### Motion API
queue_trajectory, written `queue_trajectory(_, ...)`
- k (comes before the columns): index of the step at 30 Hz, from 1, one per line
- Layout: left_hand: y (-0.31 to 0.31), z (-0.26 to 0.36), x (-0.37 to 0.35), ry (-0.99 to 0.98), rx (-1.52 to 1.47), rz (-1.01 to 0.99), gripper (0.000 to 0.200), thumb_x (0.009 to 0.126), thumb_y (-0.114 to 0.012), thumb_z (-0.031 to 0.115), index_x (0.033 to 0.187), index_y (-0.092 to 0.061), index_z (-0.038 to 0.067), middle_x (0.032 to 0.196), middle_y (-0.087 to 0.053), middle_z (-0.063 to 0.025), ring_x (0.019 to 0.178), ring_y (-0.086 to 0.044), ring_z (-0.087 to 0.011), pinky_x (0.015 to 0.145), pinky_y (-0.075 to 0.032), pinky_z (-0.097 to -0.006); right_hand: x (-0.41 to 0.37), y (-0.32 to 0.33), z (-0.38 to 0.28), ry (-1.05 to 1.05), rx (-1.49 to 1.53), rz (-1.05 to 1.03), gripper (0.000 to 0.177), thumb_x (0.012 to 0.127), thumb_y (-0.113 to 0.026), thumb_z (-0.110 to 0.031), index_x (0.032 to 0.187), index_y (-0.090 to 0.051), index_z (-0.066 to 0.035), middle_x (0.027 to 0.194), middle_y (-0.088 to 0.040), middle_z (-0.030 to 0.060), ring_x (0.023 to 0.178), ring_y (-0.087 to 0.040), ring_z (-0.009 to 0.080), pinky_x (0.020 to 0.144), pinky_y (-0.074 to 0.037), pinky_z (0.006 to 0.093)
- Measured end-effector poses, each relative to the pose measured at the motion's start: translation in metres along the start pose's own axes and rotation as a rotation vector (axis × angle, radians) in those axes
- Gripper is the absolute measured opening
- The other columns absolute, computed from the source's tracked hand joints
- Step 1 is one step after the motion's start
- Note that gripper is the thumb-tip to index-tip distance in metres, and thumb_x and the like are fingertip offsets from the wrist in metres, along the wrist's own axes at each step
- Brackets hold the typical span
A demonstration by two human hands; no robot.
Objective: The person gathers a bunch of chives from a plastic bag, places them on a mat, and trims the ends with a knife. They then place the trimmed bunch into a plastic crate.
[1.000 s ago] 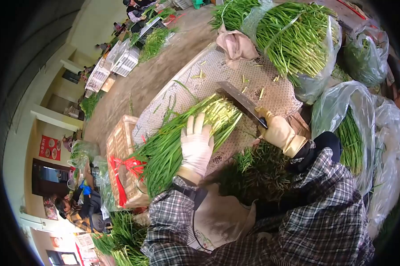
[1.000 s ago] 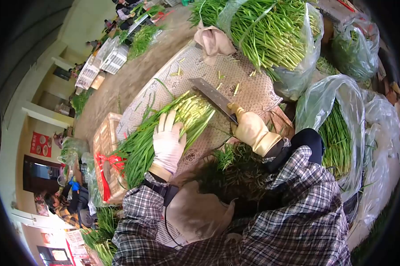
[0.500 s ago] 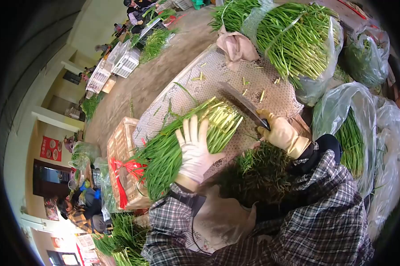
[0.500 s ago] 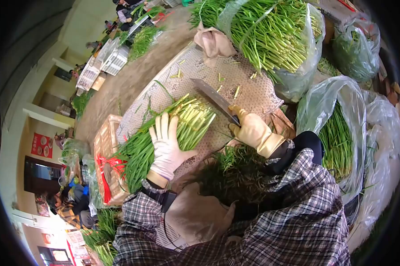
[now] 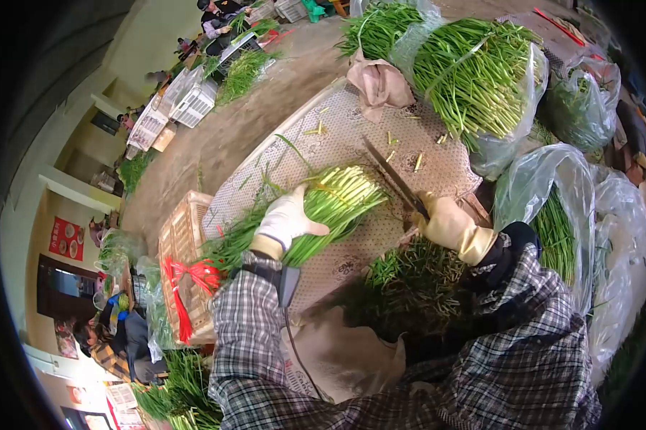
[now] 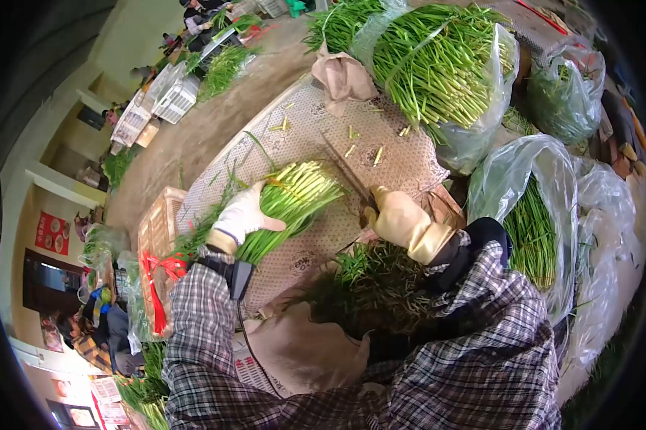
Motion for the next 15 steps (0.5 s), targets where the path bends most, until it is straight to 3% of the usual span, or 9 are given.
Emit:
queue_trajectory(3, 0.010, 0.035, -0.014, 0.092, -0.014, 0.080, 0.106, 0.057, -0.089, 0.040, 0.144, -0.038, 0.006, 0.116, -0.062, -0.0286, 0.110, -0.061, -0.0368, 0.097, -0.048, -0.0414, 0.000, -0.001, -0.008, -0.039, 0.037, -0.039, 0.033, 0.088, -0.061, -0.019, 0.112, -0.059, 0.003, 0.072, -0.064, 0.0244, 0.069, -0.065, 0.0405, 0.064, -0.053, 0.0466)
queue_trajectory(6, 0.008, 0.047, -0.015, 0.041, -0.081, 0.197, 0.104, 0.058, -0.089, 0.038, 0.145, -0.039, 0.011, 0.127, -0.056, -0.0292, 0.111, -0.060, -0.0397, 0.098, -0.048, -0.0429, 0.002, 0.014, -0.002, -0.080, 0.043, -0.054, 0.035, 0.089, -0.062, -0.021, 0.112, -0.058, 0.006, 0.077, -0.066, 0.0265, 0.075, -0.066, 0.0418, 0.068, -0.054, 0.0470)
queue_trajectory(7, 0.008, 0.047, -0.018, -0.016, -0.158, 0.224, 0.103, 0.058, -0.089, 0.039, 0.146, -0.039, 0.017, 0.139, -0.048, -0.0265, 0.121, -0.053, -0.0425, 0.104, -0.043, -0.0463, 0.003, 0.020, 0.002, -0.107, 0.064, -0.051, 0.037, 0.089, -0.063, -0.022, 0.113, -0.058, 0.006, 0.077, -0.065, 0.0269, 0.076, -0.066, 0.0421, 0.068, -0.053, 0.0470)
queue_trajectory(10, 0.019, 0.068, -0.033, -0.197, 0.043, 0.390, 0.104, 0.057, -0.089, 0.040, 0.146, -0.039, 0.019, 0.145, -0.043, -0.0220, 0.133, -0.042, -0.0429, 0.111, -0.035, -0.0488, -0.002, 0.033, 0.002, -0.158, 0.105, -0.026, 0.039, 0.089, -0.064, -0.023, 0.114, -0.057, 0.006, 0.076, -0.065, 0.0276, 0.076, -0.066, 0.0427, 0.069, -0.053, 0.0469)
queue_trajectory(14, 0.029, 0.075, -0.048, -0.310, -0.139, 0.579, 0.075, 0.065, -0.087, 0.038, 0.129, -0.058, 0.011, 0.144, -0.048, -0.0177, 0.137, -0.037, -0.0419, 0.114, -0.031, -0.0490, 0.000, 0.019, 0.014, -0.066, 0.038, -0.036, 0.041, 0.089, -0.065, -0.024, 0.116, -0.057, 0.007, 0.075, -0.064, 0.0284, 0.075, -0.066, 0.0426, 0.068, -0.053, 0.0465)
queue_trajectory(15, 0.033, 0.078, -0.052, -0.324, -0.189, 0.666, 0.053, 0.070, -0.085, 0.028, 0.116, -0.065, 0.007, 0.138, -0.055, -0.0169, 0.133, -0.043, -0.0413, 0.112, -0.034, -0.0476, -0.003, 0.018, 0.015, -0.080, 0.055, -0.021, 0.043, 0.088, -0.065, -0.022, 0.119, -0.056, 0.007, 0.077, -0.064, 0.0290, 0.076, -0.065, 0.0425, 0.069, -0.053, 0.0460)
Point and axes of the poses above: each hand's wrist, its own x-axis towards the middle knuckle, its own y-axis out of the back of the hand, z = x × y, the point moved 10 cm from there along x, towards the middle knuckle
